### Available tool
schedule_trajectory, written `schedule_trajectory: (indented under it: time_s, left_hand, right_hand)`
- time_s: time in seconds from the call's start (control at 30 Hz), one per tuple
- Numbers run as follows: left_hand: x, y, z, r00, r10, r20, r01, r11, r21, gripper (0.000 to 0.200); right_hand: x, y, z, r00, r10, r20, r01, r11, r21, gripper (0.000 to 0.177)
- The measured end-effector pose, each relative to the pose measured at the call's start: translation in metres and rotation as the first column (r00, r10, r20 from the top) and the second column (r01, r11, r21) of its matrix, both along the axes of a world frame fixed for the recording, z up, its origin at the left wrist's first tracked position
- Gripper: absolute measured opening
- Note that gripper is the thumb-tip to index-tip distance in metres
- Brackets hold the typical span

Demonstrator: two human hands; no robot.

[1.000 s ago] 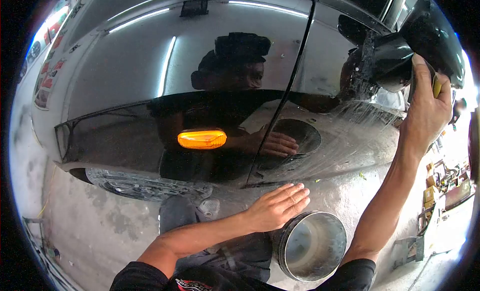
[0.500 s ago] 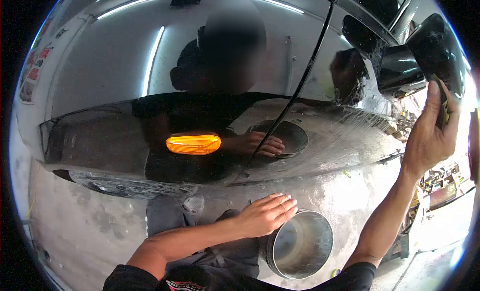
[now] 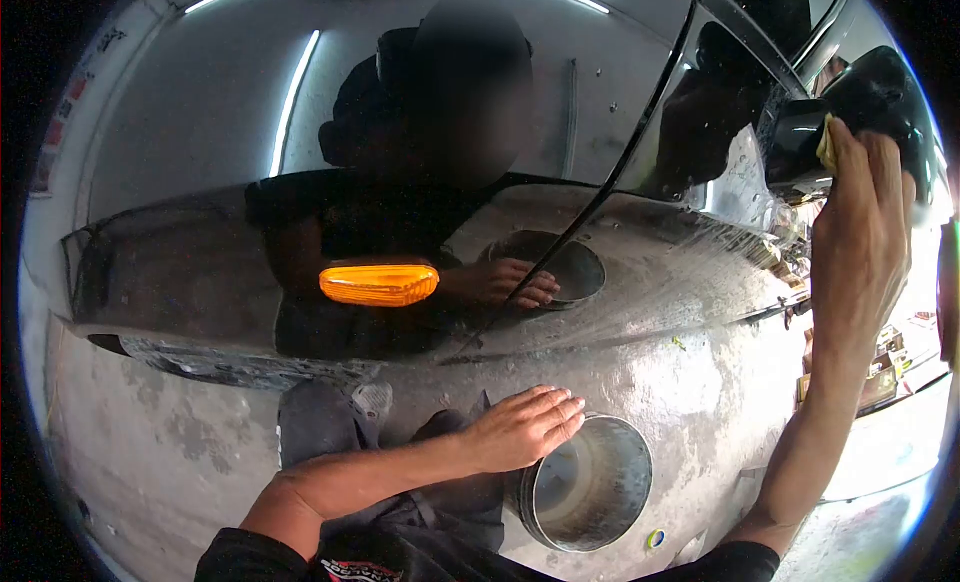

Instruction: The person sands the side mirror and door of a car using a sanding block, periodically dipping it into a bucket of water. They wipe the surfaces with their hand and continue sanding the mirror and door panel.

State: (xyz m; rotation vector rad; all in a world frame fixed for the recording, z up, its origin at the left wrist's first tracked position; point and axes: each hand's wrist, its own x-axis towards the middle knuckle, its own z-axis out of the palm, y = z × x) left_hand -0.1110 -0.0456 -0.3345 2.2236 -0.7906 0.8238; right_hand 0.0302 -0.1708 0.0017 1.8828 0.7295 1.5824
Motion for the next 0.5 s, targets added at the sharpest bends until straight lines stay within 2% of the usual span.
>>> schedule_trajectory:
  time_s: [0.13, 0.2, 0.37, 0.47, 0.5]
  left_hand:
    - [0.000, 0.002, 0.002, 1.000, -0.001, 0.015, 0.001, 1.000, -0.010, 0.027]
    - [-0.001, 0.001, 0.003, 1.000, 0.013, 0.015, -0.012, 1.000, -0.011, 0.027]
    - [-0.001, 0.004, 0.005, 1.000, 0.021, -0.008, -0.021, 1.000, 0.009, 0.029]
    - [-0.001, 0.003, 0.003, 1.000, 0.017, -0.003, -0.017, 1.000, 0.011, 0.029]
    - [-0.002, 0.003, 0.003, 1.000, 0.012, -0.004, -0.012, 1.000, 0.013, 0.030]
  right_hand:
    - [-0.001, -0.005, 0.003, 0.999, -0.032, 0.006, 0.032, 0.996, -0.088, 0.062]
    - [0.006, -0.010, 0.002, 0.997, 0.068, -0.041, -0.070, 0.996, -0.049, 0.063]
    - [-0.002, -0.005, 0.009, 0.983, 0.111, -0.145, -0.124, 0.988, -0.089, 0.057]
    - [0.003, -0.009, -0.002, 0.971, 0.195, -0.138, -0.208, 0.974, -0.088, 0.053]
    - [0.003, -0.007, 0.003, 0.991, -0.043, -0.126, 0.032, 0.996, -0.084, 0.051]
